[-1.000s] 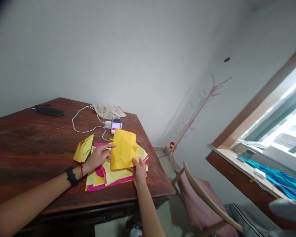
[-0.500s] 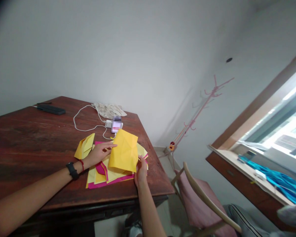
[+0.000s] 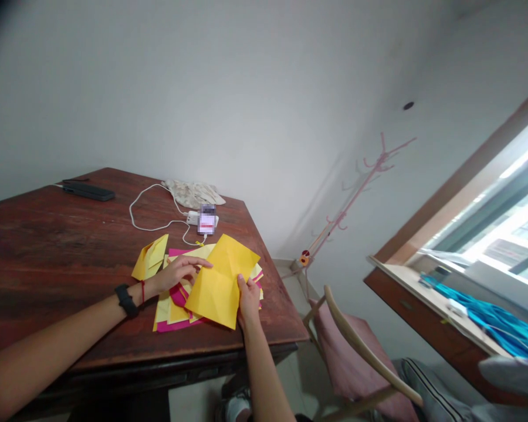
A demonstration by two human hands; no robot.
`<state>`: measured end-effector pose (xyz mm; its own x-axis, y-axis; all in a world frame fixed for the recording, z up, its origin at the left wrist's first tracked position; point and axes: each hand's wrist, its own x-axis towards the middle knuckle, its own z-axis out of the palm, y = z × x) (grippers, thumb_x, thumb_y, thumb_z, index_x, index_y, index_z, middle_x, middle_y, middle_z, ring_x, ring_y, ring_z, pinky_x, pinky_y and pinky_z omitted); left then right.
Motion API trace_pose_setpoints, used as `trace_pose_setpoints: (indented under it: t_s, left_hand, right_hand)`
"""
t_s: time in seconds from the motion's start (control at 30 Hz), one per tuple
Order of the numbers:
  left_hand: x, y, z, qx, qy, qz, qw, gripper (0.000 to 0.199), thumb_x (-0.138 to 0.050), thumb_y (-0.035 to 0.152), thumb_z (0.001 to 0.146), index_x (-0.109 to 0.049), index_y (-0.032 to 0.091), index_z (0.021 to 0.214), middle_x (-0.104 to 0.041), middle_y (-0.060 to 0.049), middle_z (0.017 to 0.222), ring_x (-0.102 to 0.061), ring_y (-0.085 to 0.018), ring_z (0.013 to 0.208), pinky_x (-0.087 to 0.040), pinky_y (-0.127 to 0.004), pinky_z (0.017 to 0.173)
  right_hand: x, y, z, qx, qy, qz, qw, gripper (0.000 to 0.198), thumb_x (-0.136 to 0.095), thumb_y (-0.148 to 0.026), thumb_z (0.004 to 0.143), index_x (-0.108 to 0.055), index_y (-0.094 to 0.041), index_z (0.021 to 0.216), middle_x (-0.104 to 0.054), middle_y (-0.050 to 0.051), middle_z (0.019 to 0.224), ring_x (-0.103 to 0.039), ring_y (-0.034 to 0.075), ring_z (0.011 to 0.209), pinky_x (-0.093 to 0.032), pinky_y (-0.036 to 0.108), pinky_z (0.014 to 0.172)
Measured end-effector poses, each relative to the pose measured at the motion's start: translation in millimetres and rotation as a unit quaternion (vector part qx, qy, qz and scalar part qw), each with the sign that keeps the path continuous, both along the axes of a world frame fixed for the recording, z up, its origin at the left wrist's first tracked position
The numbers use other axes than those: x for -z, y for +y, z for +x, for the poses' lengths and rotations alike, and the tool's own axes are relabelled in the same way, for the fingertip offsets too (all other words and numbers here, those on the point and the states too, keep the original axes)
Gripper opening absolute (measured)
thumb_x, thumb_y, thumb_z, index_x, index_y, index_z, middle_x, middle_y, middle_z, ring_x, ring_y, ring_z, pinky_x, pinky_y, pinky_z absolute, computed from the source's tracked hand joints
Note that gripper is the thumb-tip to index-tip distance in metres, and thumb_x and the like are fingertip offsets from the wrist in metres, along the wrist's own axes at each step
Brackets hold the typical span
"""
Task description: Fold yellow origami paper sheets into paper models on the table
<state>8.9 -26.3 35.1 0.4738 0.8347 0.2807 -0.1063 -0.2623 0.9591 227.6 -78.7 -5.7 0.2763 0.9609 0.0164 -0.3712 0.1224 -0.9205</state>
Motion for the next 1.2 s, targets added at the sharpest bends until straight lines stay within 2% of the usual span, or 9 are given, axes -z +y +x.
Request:
trace_pose_setpoints:
  t_s: [0.07, 0.2, 0.37, 0.5, 0.63, 0.77, 0.87, 1.0, 1.2]
  left_hand:
    - [-0.4, -1, 0, 0.014, 0.014, -0.022, 1.0, 0.036, -0.066, 0.034, 0.078, -0.079, 0.016, 0.106, -0.078, -0.009, 0.094, -0.072, -0.021, 0.079, -0.058, -0.028, 0.067]
    - [3.4, -1, 5, 0.018, 0.027, -0.05, 0.998, 0.046, -0.079, 0.042, 0.071, -0.078, 0.013, 0.107, -0.077, -0.012, 0.109, -0.072, -0.026, 0.096, -0.057, -0.033, 0.084]
    - [10.0, 0, 6, 0.021, 0.024, -0.074, 0.997, 0.059, -0.084, 0.042, 0.066, -0.073, 0.013, 0.116, -0.077, -0.013, 0.109, -0.074, -0.027, 0.09, -0.058, -0.035, 0.08]
    - [9.5, -1, 4, 0.024, 0.018, -0.075, 0.997, 0.061, -0.084, 0.04, 0.066, -0.072, 0.012, 0.119, -0.078, -0.012, 0.105, -0.075, -0.026, 0.087, -0.059, -0.034, 0.077]
    - [9.8, 1, 5, 0.008, 0.014, -0.064, 0.998, 0.051, -0.083, 0.04, 0.068, -0.076, 0.012, 0.109, -0.078, -0.012, 0.107, -0.073, -0.026, 0.092, -0.058, -0.033, 0.081]
    - [12.4, 5, 6, -0.015, 0.008, -0.051, 0.999, 0.037, -0.079, 0.042, 0.073, -0.079, 0.014, 0.096, -0.078, -0.012, 0.104, -0.072, -0.026, 0.096, -0.056, -0.034, 0.085]
    - [13.8, 5, 7, -0.022, 0.002, -0.047, 0.999, 0.036, -0.077, 0.039, 0.075, -0.078, 0.014, 0.101, -0.079, -0.011, 0.102, -0.073, -0.025, 0.091, -0.057, -0.033, 0.081]
    - [12.3, 2, 7, -0.026, -0.002, -0.041, 0.999, 0.037, -0.073, 0.036, 0.079, -0.077, 0.014, 0.109, -0.079, -0.011, 0.103, -0.073, -0.023, 0.088, -0.057, -0.032, 0.077]
    - [2.7, -4, 4, -0.025, 0.007, -0.005, 1.0, 0.046, -0.073, 0.042, 0.079, -0.075, 0.015, 0.115, -0.075, -0.013, 0.117, -0.07, -0.028, 0.102, -0.057, -0.036, 0.085]
  right_hand:
    - [-1, -1, -1, -0.001, -0.003, 0.004, 1.0, 0.042, -0.082, -0.048, 0.069, -0.069, -0.018, 0.094, -0.079, 0.007, 0.087, -0.075, 0.028, 0.08, -0.061, 0.035, 0.066]
    - [-3, -3, -3, -0.013, -0.004, 0.003, 1.0, 0.042, -0.082, -0.049, 0.069, -0.07, -0.018, 0.094, -0.079, 0.008, 0.088, -0.075, 0.029, 0.083, -0.061, 0.036, 0.067]
    - [0, -1, 0, -0.014, -0.011, 0.01, 1.0, 0.041, -0.082, -0.047, 0.07, -0.069, -0.018, 0.097, -0.079, 0.008, 0.09, -0.075, 0.029, 0.084, -0.061, 0.037, 0.069]
    - [2, 0, 1, -0.006, -0.014, 0.016, 1.0, 0.041, -0.082, -0.045, 0.071, -0.067, -0.019, 0.099, -0.079, 0.007, 0.091, -0.075, 0.027, 0.079, -0.062, 0.038, 0.069]
    - [0, -2, 0, -0.004, -0.008, 0.04, 0.999, 0.041, -0.085, -0.04, 0.07, -0.064, -0.021, 0.101, -0.079, 0.007, 0.098, -0.076, 0.027, 0.08, -0.063, 0.039, 0.071]
    - [-2, -3, -2, -0.061, -0.02, 0.062, 0.996, 0.049, -0.087, -0.034, 0.068, -0.065, -0.019, 0.109, -0.077, 0.011, 0.11, -0.075, 0.03, 0.09, -0.063, 0.042, 0.078]
    - [0, -3, -3, -0.08, -0.025, 0.063, 0.994, 0.05, -0.086, -0.032, 0.069, -0.065, -0.019, 0.112, -0.076, 0.011, 0.112, -0.075, 0.031, 0.092, -0.062, 0.045, 0.081]
    - [3, -1, -1, -0.064, -0.03, 0.058, 0.996, 0.049, -0.085, -0.032, 0.069, -0.064, -0.02, 0.112, -0.077, 0.01, 0.11, -0.076, 0.029, 0.09, -0.062, 0.045, 0.081]
    - [4, -3, 1, -0.096, -0.06, 0.034, 0.993, 0.051, -0.086, -0.034, 0.067, -0.065, -0.02, 0.112, -0.076, 0.01, 0.114, -0.074, 0.03, 0.095, -0.06, 0.045, 0.086]
